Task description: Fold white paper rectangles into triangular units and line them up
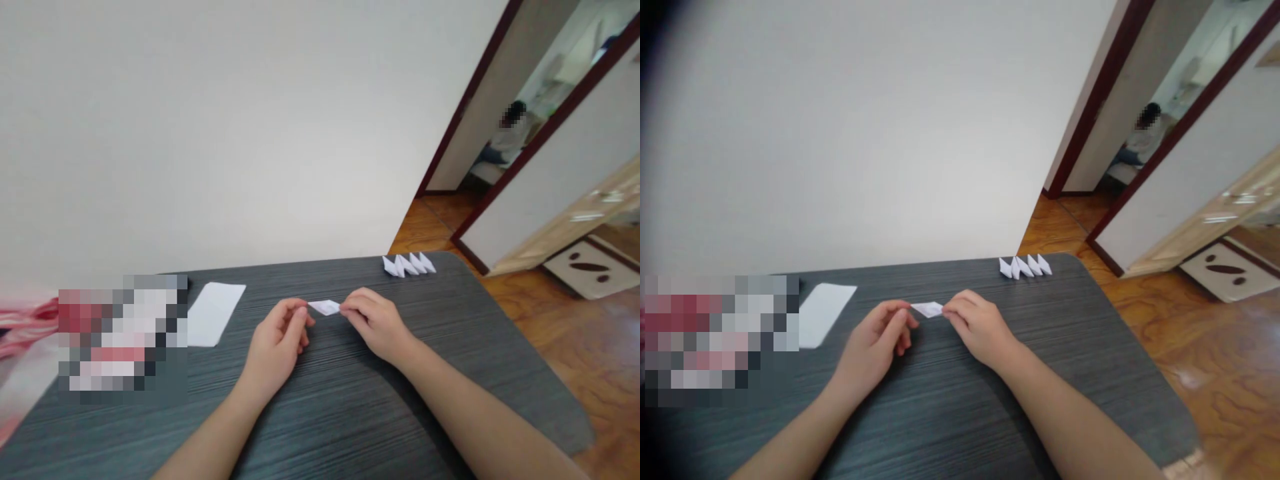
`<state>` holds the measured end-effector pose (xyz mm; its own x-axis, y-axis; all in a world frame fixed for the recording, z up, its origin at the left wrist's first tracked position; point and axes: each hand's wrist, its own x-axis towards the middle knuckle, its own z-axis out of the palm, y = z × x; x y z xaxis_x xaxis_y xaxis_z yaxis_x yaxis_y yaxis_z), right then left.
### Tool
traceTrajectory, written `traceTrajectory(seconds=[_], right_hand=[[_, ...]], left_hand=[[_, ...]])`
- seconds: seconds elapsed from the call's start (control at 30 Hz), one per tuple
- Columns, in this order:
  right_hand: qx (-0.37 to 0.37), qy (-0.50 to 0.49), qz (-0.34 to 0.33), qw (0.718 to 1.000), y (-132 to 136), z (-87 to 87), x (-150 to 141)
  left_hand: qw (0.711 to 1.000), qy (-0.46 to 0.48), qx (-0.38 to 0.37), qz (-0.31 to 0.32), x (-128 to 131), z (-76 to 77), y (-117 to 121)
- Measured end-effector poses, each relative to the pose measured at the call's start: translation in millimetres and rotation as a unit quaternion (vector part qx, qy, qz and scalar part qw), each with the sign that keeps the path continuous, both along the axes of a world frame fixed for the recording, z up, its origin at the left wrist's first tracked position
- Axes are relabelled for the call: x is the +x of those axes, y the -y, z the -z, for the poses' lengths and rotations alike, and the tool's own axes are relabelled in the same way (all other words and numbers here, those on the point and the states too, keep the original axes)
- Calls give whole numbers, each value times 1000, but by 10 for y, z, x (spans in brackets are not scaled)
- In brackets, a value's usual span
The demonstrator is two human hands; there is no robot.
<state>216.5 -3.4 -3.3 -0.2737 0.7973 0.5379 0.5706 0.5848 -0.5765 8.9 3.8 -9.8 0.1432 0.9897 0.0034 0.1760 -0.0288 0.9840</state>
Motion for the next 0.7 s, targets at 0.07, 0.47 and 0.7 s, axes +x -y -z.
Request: traceTrajectory(seconds=[0.07, 0.47, 0.7], right_hand=[[13, -8, 19, 1000, -16, -71, 34], [74, 64, 344, 934, -222, -481, 1242], [46, 132, 406, 903, -79, -121, 2126]], left_hand=[[998, -52, -5, 18, 2, -37, 1], [984, -162, 26, 73, 23, -118, 26], [976, -198, 47, 80, 25, -77, 0]])
